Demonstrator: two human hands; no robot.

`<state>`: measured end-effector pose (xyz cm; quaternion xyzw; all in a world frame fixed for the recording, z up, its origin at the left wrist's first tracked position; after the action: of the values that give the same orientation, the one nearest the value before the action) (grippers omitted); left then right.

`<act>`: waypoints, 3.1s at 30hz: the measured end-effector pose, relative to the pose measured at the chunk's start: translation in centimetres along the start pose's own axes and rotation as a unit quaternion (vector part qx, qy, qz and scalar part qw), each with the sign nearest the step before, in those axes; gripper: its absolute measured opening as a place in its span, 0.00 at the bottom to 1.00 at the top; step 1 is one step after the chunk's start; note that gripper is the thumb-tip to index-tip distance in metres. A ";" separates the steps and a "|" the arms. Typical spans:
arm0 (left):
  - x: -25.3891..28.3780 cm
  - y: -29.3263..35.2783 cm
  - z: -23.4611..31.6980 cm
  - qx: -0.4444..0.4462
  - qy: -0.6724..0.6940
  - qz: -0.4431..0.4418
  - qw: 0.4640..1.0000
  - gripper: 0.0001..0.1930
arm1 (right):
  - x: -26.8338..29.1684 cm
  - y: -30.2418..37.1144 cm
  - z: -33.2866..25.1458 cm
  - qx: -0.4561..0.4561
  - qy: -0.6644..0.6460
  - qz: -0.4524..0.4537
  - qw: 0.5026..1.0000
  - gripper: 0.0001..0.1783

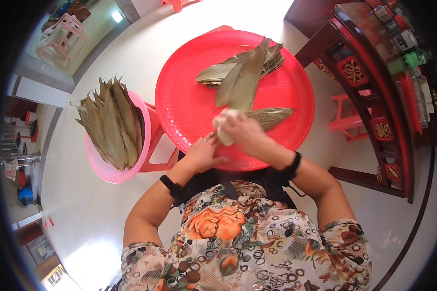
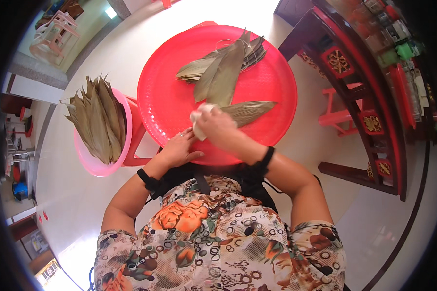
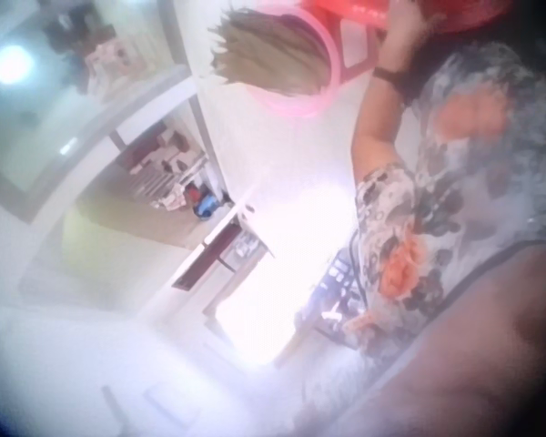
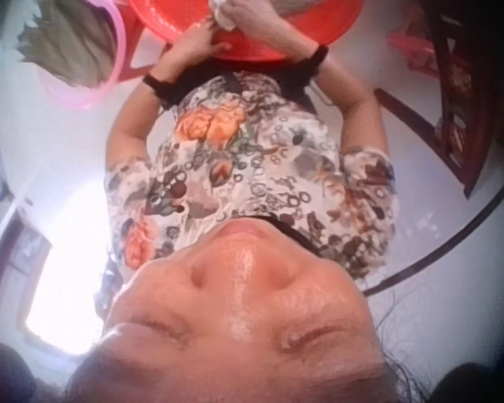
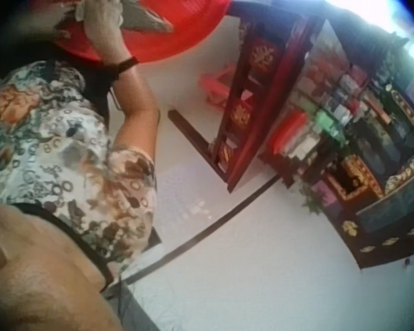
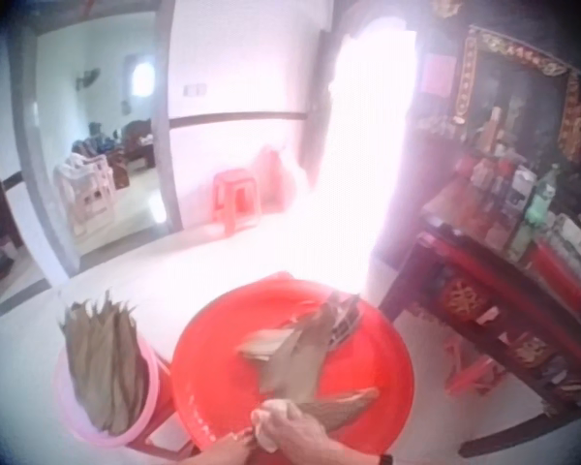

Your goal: The person cleans leaves with a cloth on a tray. They pick a leaf from a bucket, wipe it on both sides, and place it in a pile on the red tray.

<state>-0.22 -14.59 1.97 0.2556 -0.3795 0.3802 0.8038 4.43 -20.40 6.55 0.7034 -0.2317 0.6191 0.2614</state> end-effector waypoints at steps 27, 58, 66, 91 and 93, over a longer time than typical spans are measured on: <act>-0.4 -2.4 -4.1 0.083 -0.055 0.065 0.993 0.16 | -7.5 9.9 19.7 -0.287 0.002 0.037 0.957 0.18; -0.6 -2.5 -2.4 0.062 -0.189 0.061 0.978 0.26 | -8.1 10.1 19.9 -0.300 0.009 0.027 0.953 0.19; -0.7 -2.5 -3.1 0.096 -0.190 0.070 0.975 0.27 | -7.8 10.0 19.7 -0.298 0.010 0.032 0.954 0.16; -3.7 -8.8 -4.1 0.032 -0.323 -0.037 0.945 0.05 | -8.1 9.6 19.5 -0.277 0.141 0.062 0.948 0.07; -3.5 -9.0 -3.8 0.044 -0.320 -0.049 0.945 0.06 | -8.3 9.7 19.6 -0.284 0.134 0.067 0.947 0.07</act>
<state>7.14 -18.57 -4.17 0.4173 -0.5862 0.2546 0.6460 11.80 -40.51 -2.78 0.4935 -0.4077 0.6319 0.4370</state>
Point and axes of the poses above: each hand's wrist, its own y-axis away from the middle knuckle, its own x-axis out of the back of the hand, z = x × y, the point moved 10 cm from there along -y, towards the middle knuckle, and after that the axes turned 1 degree about x, right-handed, at the moved point
